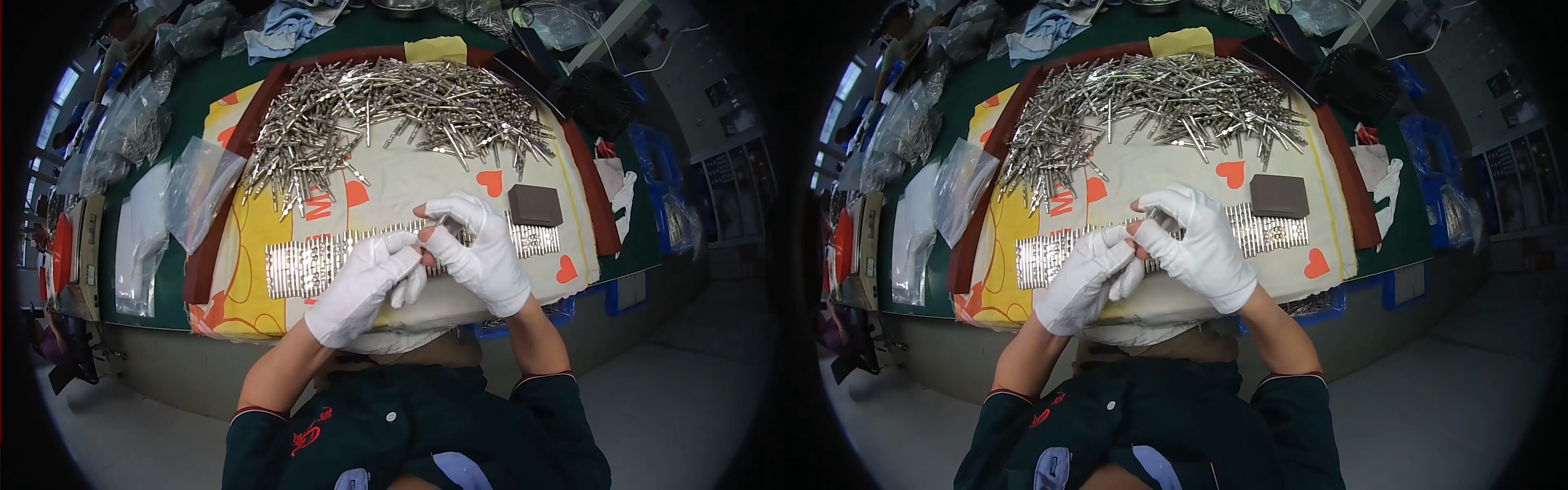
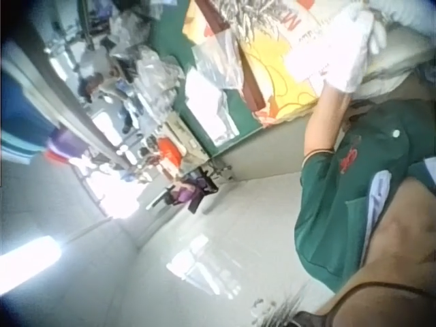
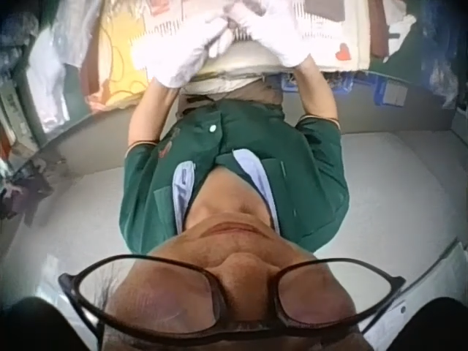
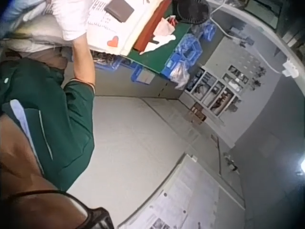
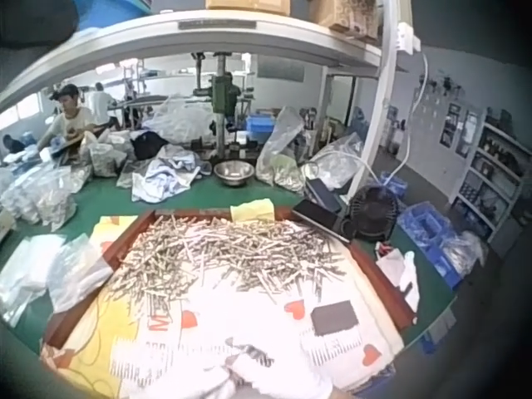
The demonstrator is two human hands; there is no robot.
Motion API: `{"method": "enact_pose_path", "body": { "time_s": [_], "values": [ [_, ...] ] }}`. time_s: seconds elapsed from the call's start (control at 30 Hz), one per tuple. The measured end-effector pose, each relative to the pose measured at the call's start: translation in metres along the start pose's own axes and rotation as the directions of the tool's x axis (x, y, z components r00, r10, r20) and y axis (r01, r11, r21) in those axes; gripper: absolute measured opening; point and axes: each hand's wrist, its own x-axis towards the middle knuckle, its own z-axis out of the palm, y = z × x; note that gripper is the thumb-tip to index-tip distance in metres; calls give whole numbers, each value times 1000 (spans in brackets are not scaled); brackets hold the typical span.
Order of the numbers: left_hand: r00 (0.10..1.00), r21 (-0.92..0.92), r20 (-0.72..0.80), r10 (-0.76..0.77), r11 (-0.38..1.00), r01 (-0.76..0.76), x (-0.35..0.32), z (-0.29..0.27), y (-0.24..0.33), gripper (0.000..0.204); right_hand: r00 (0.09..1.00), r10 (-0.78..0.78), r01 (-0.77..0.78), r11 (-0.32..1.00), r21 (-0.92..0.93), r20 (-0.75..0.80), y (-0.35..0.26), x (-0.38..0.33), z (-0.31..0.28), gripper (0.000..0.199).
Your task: Sorting small metal terminals and placing them into rows on an alignment strip for packaging.
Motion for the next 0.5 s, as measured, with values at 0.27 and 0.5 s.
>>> {"method": "enact_pose_path", "body": {
  "time_s": [0.27,0.5],
  "values": [
    [991,177,-131,7,984,17,-44,-6,6,20,989,-138,33,580,-814,-58,21,-15,-116,52],
    [943,166,-280,182,976,-140,-65,-19,-3,19,990,-112,-14,521,-854,-84,40,-14,-131,52]
  ]
}}
